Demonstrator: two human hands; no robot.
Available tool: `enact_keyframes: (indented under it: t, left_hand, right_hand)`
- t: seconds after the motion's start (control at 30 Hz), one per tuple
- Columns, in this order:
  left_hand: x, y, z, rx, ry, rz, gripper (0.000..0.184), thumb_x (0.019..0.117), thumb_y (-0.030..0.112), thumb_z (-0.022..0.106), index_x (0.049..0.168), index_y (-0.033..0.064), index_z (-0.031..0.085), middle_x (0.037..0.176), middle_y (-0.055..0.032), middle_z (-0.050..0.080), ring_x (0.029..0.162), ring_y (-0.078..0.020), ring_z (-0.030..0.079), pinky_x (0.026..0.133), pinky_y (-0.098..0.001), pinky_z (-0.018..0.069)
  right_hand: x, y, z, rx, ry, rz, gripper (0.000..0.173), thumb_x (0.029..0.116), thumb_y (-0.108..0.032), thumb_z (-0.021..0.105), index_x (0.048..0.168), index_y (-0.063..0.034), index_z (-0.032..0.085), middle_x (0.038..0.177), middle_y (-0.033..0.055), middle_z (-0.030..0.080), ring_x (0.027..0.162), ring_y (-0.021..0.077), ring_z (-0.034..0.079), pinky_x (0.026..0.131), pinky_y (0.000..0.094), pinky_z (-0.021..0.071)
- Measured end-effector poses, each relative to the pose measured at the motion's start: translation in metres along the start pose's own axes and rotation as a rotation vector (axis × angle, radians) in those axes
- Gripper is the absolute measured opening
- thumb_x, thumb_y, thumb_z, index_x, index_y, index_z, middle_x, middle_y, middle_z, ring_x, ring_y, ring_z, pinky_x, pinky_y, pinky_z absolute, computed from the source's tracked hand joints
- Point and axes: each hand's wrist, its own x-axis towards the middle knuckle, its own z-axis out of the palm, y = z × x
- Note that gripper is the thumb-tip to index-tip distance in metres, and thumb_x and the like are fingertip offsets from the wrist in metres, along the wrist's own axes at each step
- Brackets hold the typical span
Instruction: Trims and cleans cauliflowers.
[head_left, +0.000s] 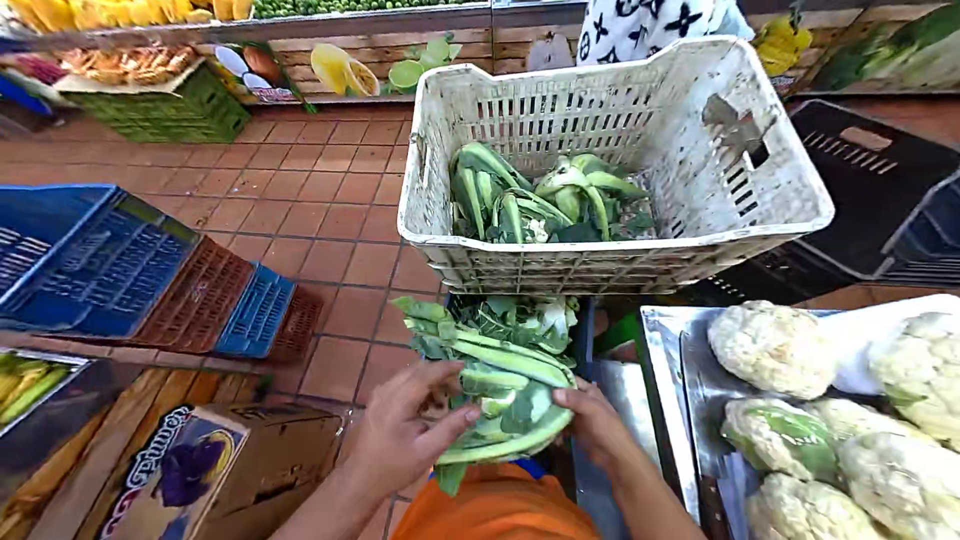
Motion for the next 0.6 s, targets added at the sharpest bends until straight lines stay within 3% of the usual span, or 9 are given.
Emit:
enact_keyframes:
  t: [0.03,0.07,0.13,0.2,0.27,0.4,0.47,0.6]
  left_hand:
    - [0.001,-0.004,0.008,0.087,-0.047,0.064,0.035,0.096,0.044,0.07,0.12,0.0176,0.07,0.105,0.0028,0.072,0.095,-0.0098,0.069,0.083,-0.0344,0.0623]
    - [0.003,-0.009,0.018,0.204,-0.116,0.123,0.034,0.0965,0.046,0.068,0.118,0.0196,0.073,0.117,0.0023,0.07,0.113,-0.0128,0.065,0.098,-0.0414,0.0559]
    - [0.006,-0.024,0.037,0.451,-0.277,0.159,0.046,0.0954,0.063,0.058,0.123,0.0303,0.072,0.145,0.0016,0.058,0.143,-0.0203,0.045,0.119,-0.0566,0.0334]
    - [0.005,-0.033,0.053,0.582,-0.44,0.054,0.069,0.0878,0.082,0.048,0.138,0.0358,0.063,0.162,0.0008,0.04,0.156,-0.0246,0.021,0.125,-0.0637,0.0141]
    - [0.004,-0.039,0.062,0.609,-0.538,-0.059,0.085,0.0774,0.091,0.049,0.141,0.0345,0.057,0.167,0.0028,0.03,0.158,-0.0241,0.012,0.125,-0.063,0.0081]
    - [-0.002,-0.051,0.062,0.603,-0.512,-0.02,0.111,0.0701,0.097,0.049,0.154,0.0236,0.045,0.164,0.0033,0.036,0.152,-0.0165,0.031,0.124,-0.0538,0.0232]
    - [0.005,-0.056,0.057,0.594,-0.553,-0.021,0.111,0.0716,0.097,0.047,0.155,0.0234,0.044,0.161,0.0032,0.042,0.146,-0.0159,0.041,0.12,-0.0528,0.031]
    - [0.027,-0.056,0.059,0.587,-0.671,-0.083,0.109,0.0674,0.098,0.049,0.15,0.0282,0.051,0.156,0.0028,0.048,0.142,-0.0202,0.044,0.116,-0.0523,0.0336]
  right_hand:
    - [0.004,0.007,-0.001,-0.014,-0.012,0.006,0.064,0.0766,-0.039,0.081,0.124,-0.0017,0.061,0.094,0.0189,0.073,0.071,0.0264,0.072,0.054,0.0393,0.0599]
    - [0.007,0.011,-0.002,-0.028,-0.025,0.011,0.064,0.0763,-0.038,0.081,0.125,-0.0018,0.06,0.096,0.0192,0.073,0.073,0.027,0.072,0.056,0.0395,0.0602]
    - [0.013,0.014,-0.002,-0.052,-0.057,0.019,0.067,0.0759,-0.038,0.081,0.127,-0.0021,0.059,0.099,0.0198,0.073,0.076,0.0279,0.073,0.058,0.0402,0.0611]
    - [0.018,0.013,-0.006,-0.098,-0.081,0.032,0.063,0.078,-0.036,0.08,0.127,-0.0019,0.06,0.099,0.0199,0.073,0.076,0.0279,0.073,0.06,0.0402,0.0615]
    - [0.02,0.012,-0.011,-0.182,-0.098,0.052,0.062,0.0784,-0.034,0.081,0.129,-0.0031,0.06,0.101,0.0195,0.073,0.078,0.0289,0.073,0.063,0.0411,0.0623]
    - [0.013,0.01,-0.012,-0.287,-0.117,0.1,0.064,0.081,-0.032,0.081,0.135,-0.0077,0.059,0.109,0.0174,0.073,0.086,0.0308,0.074,0.068,0.0445,0.0634]
    - [0.008,0.011,-0.009,-0.292,-0.103,0.128,0.067,0.0809,-0.032,0.082,0.139,-0.0108,0.055,0.113,0.0167,0.072,0.087,0.0312,0.074,0.069,0.0448,0.0639]
    - [0.002,0.015,-0.006,-0.367,0.013,0.098,0.078,0.0832,-0.042,0.08,0.148,-0.0139,0.045,0.121,0.0152,0.07,0.094,0.0306,0.074,0.072,0.0468,0.0647]
